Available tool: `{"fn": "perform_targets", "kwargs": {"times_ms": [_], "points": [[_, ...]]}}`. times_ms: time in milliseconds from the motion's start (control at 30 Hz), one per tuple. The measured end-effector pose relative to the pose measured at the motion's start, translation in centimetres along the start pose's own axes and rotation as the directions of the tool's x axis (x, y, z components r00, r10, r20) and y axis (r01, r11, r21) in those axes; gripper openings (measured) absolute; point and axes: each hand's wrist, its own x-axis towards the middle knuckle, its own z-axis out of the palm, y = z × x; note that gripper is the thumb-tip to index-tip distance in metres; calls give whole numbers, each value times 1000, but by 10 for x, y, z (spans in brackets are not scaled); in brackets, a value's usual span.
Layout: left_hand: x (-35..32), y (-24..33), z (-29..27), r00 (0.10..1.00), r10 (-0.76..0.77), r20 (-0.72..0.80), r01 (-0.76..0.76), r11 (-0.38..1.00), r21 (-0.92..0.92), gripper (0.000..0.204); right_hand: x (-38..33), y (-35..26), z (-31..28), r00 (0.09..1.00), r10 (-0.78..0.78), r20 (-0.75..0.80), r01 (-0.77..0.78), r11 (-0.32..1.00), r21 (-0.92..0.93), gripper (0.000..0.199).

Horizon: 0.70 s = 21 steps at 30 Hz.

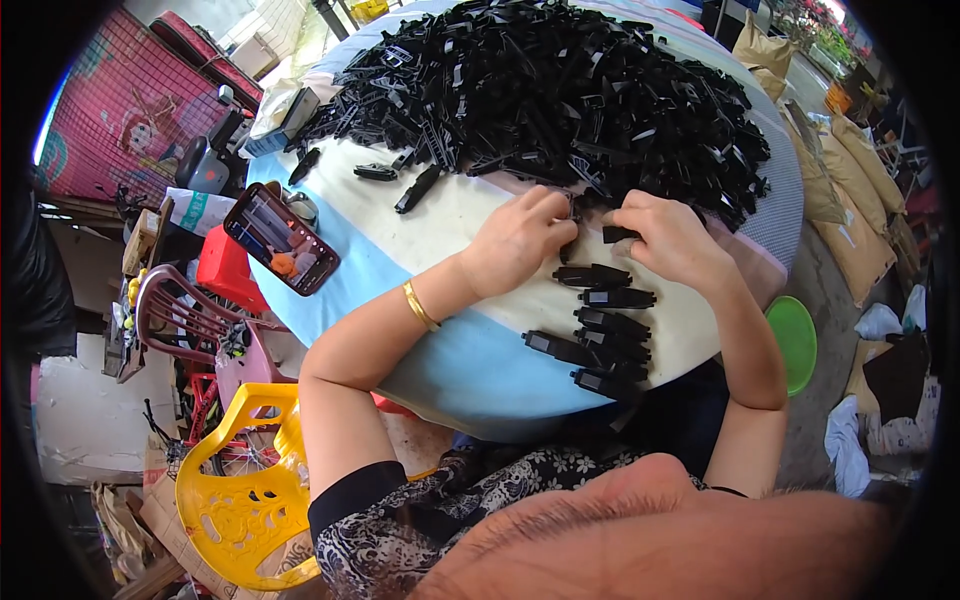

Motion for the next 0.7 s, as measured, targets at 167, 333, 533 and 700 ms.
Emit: {"fn": "perform_targets", "kwargs": {"times_ms": [167, 333, 533, 700], "points": [[-2, 0, -14, 876, -470, 104, 481, 869, -119, 26, 0, 6, 6, 993, 18, -116, -25, 998, -56, 27], [3, 16, -3, 792, -588, 164, 611, 763, -211, 43, 6, -5, 1, 976, 74, -205, -32, 979, 200, 24], [-1, 5, 2, 937, -336, 95, 346, 863, -369, 29, 7, -10, 5, 979, -108, -175, 139, 975, 173, 22], [0, 2, -9, 853, -462, 243, 520, 787, -332, 24, 6, -15, -1, 999, -1, -46, 6, 994, 114, 21]]}}
